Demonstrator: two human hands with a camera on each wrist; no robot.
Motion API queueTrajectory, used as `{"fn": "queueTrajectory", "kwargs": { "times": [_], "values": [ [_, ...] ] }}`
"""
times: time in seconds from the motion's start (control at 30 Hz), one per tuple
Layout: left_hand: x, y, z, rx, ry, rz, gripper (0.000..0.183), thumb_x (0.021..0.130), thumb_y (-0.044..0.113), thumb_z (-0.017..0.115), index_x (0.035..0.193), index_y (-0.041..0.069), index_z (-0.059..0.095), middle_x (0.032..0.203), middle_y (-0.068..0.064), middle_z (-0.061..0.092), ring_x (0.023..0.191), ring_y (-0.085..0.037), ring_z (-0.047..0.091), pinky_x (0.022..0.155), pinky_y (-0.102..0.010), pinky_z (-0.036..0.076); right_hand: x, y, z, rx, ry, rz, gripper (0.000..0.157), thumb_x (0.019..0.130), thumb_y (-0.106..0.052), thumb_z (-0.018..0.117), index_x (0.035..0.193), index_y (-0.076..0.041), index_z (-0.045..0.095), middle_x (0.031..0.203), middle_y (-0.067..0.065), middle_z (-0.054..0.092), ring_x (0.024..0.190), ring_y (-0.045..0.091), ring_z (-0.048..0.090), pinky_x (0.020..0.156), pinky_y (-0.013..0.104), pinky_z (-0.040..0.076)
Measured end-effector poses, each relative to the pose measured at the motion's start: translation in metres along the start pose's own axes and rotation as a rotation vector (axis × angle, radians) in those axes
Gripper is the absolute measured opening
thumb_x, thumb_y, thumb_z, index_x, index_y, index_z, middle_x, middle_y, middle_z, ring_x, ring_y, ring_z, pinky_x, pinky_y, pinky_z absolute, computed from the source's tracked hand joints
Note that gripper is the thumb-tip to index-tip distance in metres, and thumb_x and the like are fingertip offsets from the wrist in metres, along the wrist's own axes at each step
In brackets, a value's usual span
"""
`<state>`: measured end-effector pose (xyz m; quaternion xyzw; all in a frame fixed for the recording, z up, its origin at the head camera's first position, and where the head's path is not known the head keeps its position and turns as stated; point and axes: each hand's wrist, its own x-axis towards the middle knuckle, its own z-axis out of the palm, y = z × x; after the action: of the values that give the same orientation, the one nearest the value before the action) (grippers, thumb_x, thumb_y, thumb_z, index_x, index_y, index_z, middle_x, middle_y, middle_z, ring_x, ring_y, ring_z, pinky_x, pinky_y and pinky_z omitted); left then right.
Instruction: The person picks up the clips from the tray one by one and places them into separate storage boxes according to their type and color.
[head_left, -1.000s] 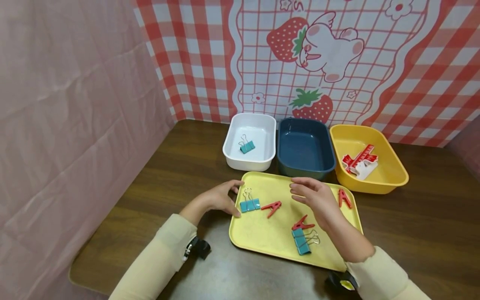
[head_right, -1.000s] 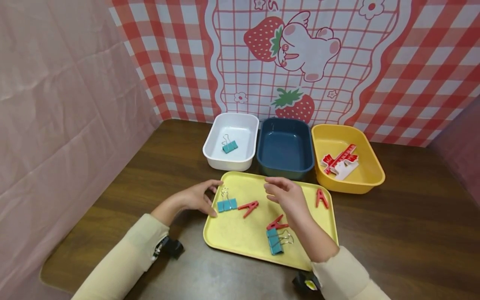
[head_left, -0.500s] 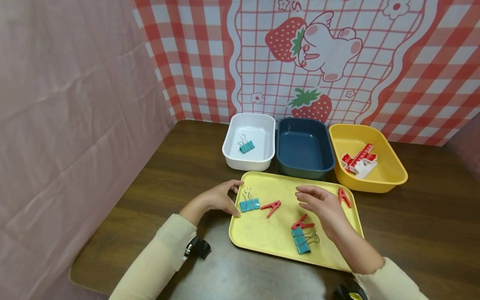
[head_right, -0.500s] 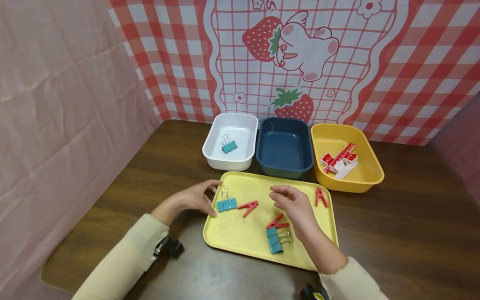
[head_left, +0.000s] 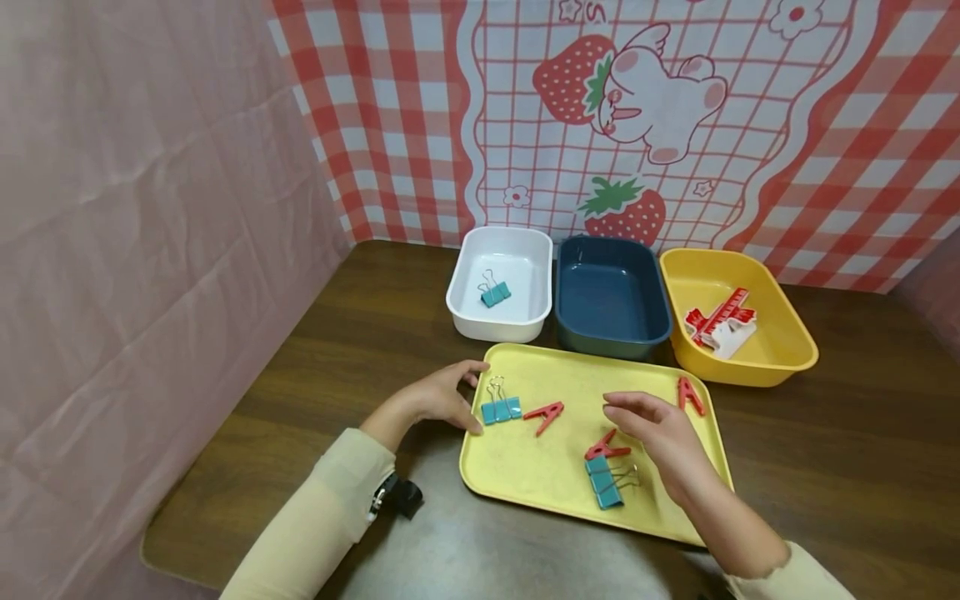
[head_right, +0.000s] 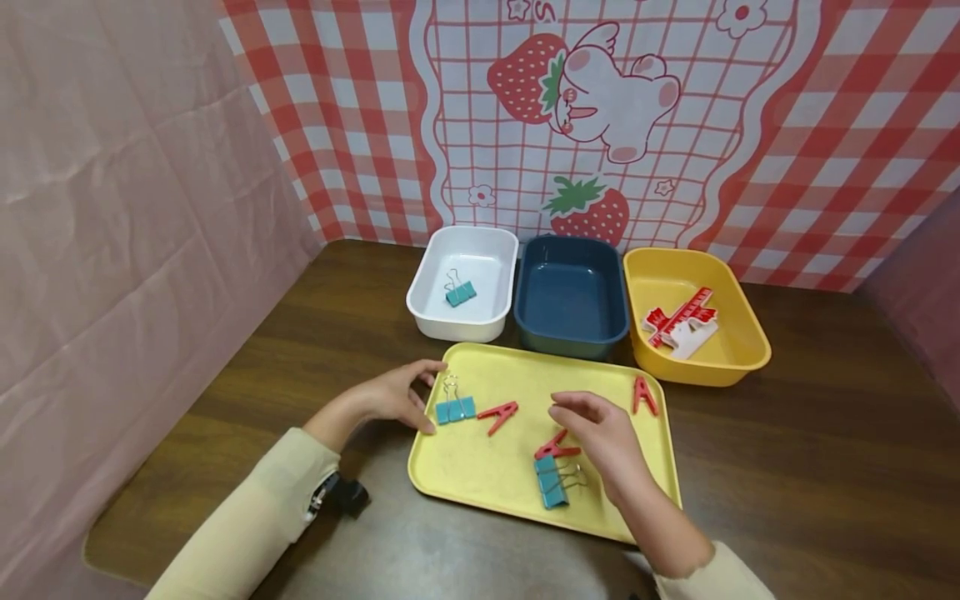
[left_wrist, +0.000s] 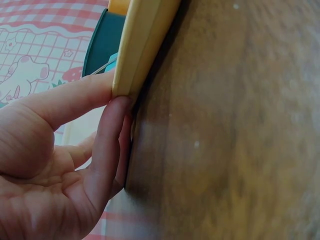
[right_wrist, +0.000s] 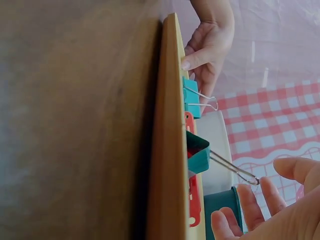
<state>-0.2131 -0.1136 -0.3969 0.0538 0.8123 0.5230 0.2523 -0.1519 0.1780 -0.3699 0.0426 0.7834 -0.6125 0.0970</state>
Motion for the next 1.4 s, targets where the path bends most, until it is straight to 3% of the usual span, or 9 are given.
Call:
{"fn": "queueTrajectory", "kwargs": {
  "times": [0.67, 0.83, 1.03, 1.27, 1.4],
  "values": [
    [-0.001, 0.002, 0.001, 0.019, 0.002, -0.017, 0.093, 0.059, -0.013, 0.081, 0.139, 0.010, 0.038, 0.117, -0.012, 0.040, 0.073, -0.022, 0.056, 0.062, -0.029, 0.052, -0.016, 0.023, -0.014, -0.067, -0.010, 0.054, 0.043, 0.086, -0.021, 0.069, 0.120, 0.004, 0.058, 0.108, 0.005, 0.063, 0.090, 0.003, 0.055, 0.080, 0.022, 0.043],
    [-0.002, 0.003, 0.001, 0.028, 0.006, -0.013, 0.093, 0.059, -0.013, 0.081, 0.138, 0.009, 0.038, 0.117, -0.012, 0.041, 0.073, -0.021, 0.055, 0.062, -0.029, 0.052, -0.019, 0.030, -0.020, -0.065, -0.116, -0.041, 0.045, 0.079, -0.009, 0.074, 0.116, 0.010, 0.057, 0.108, 0.016, 0.063, 0.091, 0.010, 0.060, 0.076, 0.023, 0.048],
    [-0.002, 0.003, 0.001, 0.038, 0.006, -0.015, 0.093, 0.059, -0.011, 0.082, 0.139, 0.010, 0.038, 0.117, -0.013, 0.041, 0.074, -0.021, 0.054, 0.062, -0.029, 0.052, -0.019, 0.033, -0.028, -0.126, -0.275, -0.122, 0.049, 0.073, -0.007, 0.078, 0.115, 0.010, 0.058, 0.111, 0.019, 0.062, 0.109, 0.023, 0.055, 0.084, 0.017, 0.043],
    [-0.002, 0.002, 0.000, 0.046, 0.010, -0.004, 0.092, 0.059, -0.011, 0.082, 0.138, 0.009, 0.039, 0.116, -0.013, 0.041, 0.075, -0.022, 0.054, 0.062, -0.029, 0.052, -0.017, 0.035, -0.032, -0.114, -0.333, -0.132, 0.041, 0.077, -0.008, 0.076, 0.110, 0.012, 0.061, 0.107, 0.018, 0.064, 0.096, 0.009, 0.059, 0.077, 0.020, 0.048],
    [-0.003, 0.003, 0.000, 0.035, 0.010, 0.002, 0.092, 0.059, -0.012, 0.082, 0.138, 0.008, 0.039, 0.116, -0.013, 0.041, 0.074, -0.022, 0.055, 0.062, -0.029, 0.052, -0.016, 0.036, -0.032, -0.091, -0.334, -0.125, 0.039, 0.078, -0.008, 0.074, 0.109, 0.013, 0.061, 0.102, 0.015, 0.066, 0.087, 0.008, 0.060, 0.070, 0.024, 0.050]
  ]
}}
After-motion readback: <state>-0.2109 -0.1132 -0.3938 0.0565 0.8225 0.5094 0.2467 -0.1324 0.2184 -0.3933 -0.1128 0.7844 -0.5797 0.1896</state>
